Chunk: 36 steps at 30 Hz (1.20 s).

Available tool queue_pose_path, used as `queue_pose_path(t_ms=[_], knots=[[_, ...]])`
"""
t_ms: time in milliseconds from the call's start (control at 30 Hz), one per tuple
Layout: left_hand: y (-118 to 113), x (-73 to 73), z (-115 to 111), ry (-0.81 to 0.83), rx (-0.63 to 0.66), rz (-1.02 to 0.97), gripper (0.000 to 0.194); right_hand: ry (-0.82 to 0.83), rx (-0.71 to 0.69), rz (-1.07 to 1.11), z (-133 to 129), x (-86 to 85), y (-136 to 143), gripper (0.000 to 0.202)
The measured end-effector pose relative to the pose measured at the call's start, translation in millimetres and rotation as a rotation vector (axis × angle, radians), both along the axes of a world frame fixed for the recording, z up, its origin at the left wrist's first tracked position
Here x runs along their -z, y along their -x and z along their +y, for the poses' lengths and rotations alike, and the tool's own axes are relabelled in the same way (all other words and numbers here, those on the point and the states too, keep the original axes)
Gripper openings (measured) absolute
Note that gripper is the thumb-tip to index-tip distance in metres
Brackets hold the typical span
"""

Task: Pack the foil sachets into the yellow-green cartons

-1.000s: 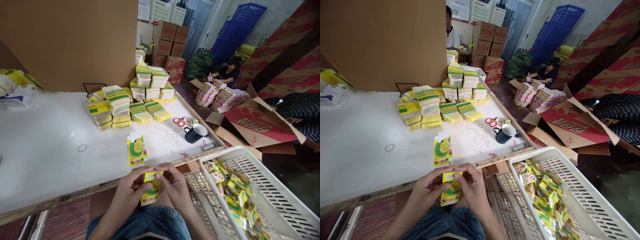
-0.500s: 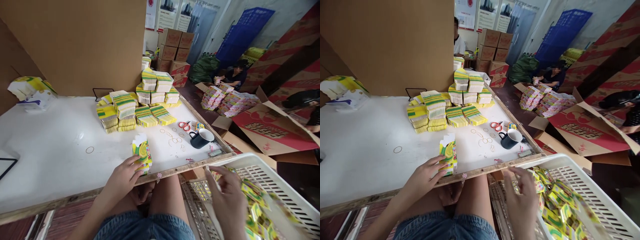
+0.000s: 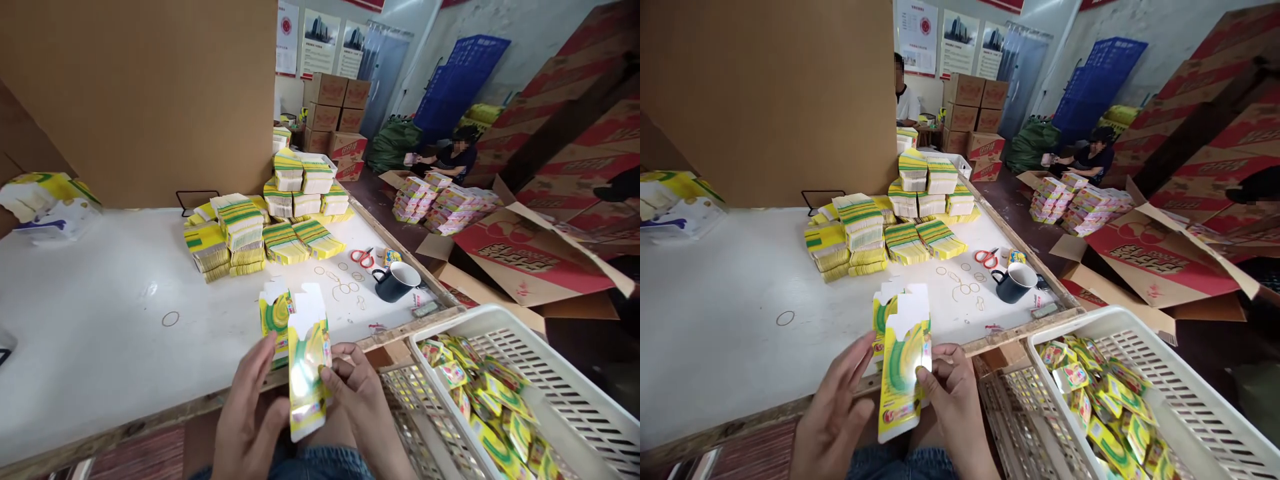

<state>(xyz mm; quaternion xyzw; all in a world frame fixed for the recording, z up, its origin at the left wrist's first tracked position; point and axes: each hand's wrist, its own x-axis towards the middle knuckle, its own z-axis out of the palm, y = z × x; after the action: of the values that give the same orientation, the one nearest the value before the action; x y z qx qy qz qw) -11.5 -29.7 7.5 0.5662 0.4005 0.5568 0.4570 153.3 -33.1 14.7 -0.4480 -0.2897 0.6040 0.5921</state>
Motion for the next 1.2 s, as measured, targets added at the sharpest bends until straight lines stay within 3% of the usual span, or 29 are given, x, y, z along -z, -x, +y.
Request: queue_pose_path(t_ms=[100, 200, 300, 400, 600, 733, 867, 1000, 1133, 1200], knots=[[-1.4, -4.6, 6.8, 0.434, 0.104, -0.302, 0.052, -0.012, -0.064, 0.069, -6.0, 2.0, 10.1, 0.033], [-0.2, -5.5, 10.1, 0.605, 0.325, -0.41, 0.057, -0.016, -0.092, 0.055, -7.4, -0.6, 17.0, 0.032], [-0.2, -4.0, 8.9, 0.562, 0.397, -0.413, 0.055, -0.027, -0.077, 0.009, -6.8, -4.1, 18.4, 0.03], [-2.6, -3.7, 7.5, 0.507, 0.349, -0.382, 0.045, -0.029, -0.103, -0.016, -7.5, -5.9, 17.3, 0.03], [-9.0, -3.8, 8.2, 0.559, 0.242, -0.375, 0.037, -0.002, -0.06, -0.113, -10.3, -1.0, 18.3, 0.027], [-13.3, -3.0, 7.6, 0.528, 0.18, -0.251, 0.041, -0.032, 0.018, -0.271, -10.1, 8.3, 19.9, 0.026], [-12.1, -3.2, 4.4, 0.471, 0.093, -0.225, 0.066, -0.104, 0.047, -0.479, -9.0, 13.4, 15.5, 0.022], [-1.1, -8.4, 5.2, 0.465, 0.33, -0.187, 0.063, -0.215, -0.076, -0.504, -8.1, 7.4, 1.1, 0.044], [10.1, -14.1, 8.4, 0.503, 0.526, -0.193, 0.041, -0.291, -0.263, -0.558, -6.4, -5.7, -15.9, 0.02], [12.9, -15.1, 8.7, 0.516, 0.566, -0.21, 0.037, -0.329, -0.305, -0.604, -5.2, -11.3, -21.3, 0.019]])
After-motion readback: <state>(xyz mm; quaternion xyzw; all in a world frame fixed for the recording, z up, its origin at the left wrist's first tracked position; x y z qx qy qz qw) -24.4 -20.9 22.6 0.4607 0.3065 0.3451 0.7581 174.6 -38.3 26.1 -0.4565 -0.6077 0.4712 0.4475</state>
